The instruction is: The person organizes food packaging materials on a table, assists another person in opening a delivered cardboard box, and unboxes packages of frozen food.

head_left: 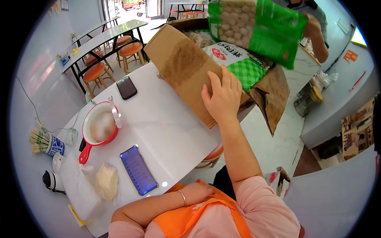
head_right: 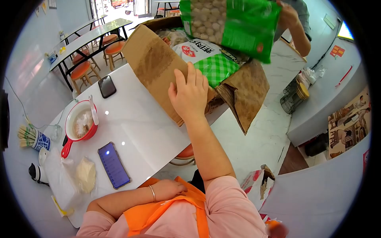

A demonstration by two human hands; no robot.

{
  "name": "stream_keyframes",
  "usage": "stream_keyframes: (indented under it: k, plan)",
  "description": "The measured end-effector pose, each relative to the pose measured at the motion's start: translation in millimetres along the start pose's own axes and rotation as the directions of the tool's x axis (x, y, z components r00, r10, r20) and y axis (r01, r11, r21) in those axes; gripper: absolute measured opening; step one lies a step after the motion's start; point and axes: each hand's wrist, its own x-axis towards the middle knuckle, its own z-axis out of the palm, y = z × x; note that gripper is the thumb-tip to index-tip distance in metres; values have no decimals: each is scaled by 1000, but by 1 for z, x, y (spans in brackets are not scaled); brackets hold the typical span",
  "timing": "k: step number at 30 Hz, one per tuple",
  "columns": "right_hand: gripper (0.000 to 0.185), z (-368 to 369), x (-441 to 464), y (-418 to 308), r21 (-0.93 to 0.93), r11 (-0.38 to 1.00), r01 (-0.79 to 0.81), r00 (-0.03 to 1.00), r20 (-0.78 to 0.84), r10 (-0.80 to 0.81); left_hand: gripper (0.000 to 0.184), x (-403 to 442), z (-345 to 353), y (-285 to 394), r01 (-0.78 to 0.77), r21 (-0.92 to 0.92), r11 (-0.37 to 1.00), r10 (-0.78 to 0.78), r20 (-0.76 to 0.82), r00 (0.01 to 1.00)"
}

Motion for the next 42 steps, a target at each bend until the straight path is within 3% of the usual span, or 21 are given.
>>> stream_keyframes:
  k: [26,42]
  plan:
    - [38,-2,1,-2,-12,1000,6,1000,-3,-6,25,-4,1,4,33,-1,999,-33,38,999]
    - [36,-2,1,-2,-15,1000,12,1000,-16,-12,27,-3,7,1,-29,64,998,27,24,999]
